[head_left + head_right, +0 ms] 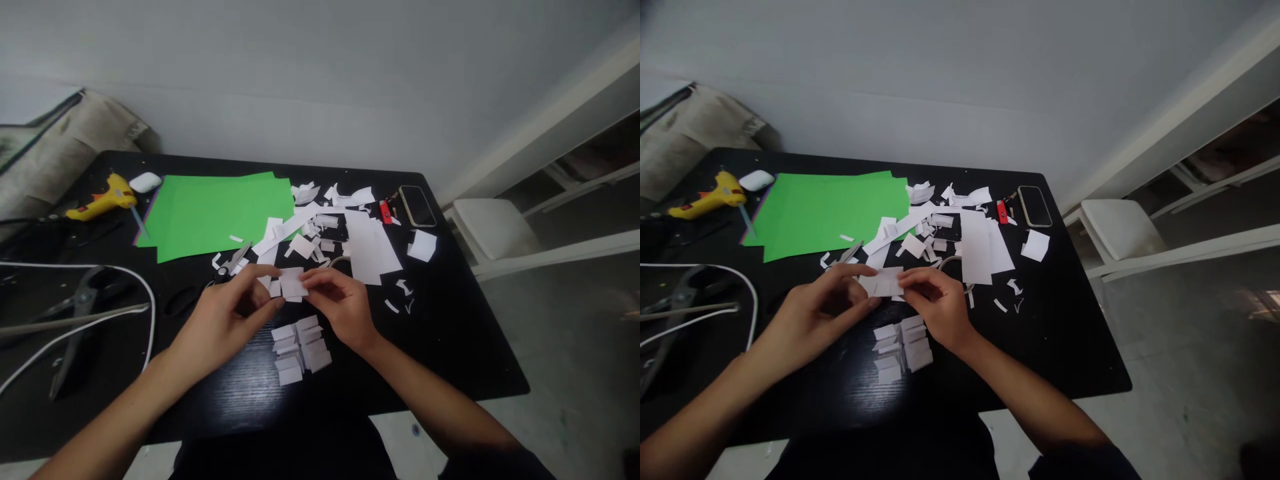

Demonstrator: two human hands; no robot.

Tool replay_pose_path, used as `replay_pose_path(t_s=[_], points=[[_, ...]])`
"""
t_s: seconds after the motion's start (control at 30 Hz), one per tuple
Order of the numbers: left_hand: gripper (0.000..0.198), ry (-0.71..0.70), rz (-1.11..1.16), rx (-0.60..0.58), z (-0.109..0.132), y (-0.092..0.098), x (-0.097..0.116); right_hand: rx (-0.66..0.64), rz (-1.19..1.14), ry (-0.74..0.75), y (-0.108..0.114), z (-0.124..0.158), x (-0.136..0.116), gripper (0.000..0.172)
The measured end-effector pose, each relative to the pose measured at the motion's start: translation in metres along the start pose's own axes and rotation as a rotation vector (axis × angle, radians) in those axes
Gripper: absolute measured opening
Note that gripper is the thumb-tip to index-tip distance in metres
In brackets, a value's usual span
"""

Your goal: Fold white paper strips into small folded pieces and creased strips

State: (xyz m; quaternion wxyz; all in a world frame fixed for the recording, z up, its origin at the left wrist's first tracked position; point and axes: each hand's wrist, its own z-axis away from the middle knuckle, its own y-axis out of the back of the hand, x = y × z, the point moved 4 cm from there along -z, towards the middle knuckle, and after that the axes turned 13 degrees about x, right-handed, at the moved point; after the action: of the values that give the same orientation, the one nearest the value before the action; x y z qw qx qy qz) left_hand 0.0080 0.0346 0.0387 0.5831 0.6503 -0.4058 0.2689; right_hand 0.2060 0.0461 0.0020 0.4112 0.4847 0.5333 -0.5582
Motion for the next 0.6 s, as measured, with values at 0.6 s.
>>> replay_pose_path(t_s=[0.6], points=[[0.011,-0.083,0.274,0.249,0.001,-0.019,-0.013,-0.125,0.000,-0.141,-0.008,0.007,0.001,0.014]])
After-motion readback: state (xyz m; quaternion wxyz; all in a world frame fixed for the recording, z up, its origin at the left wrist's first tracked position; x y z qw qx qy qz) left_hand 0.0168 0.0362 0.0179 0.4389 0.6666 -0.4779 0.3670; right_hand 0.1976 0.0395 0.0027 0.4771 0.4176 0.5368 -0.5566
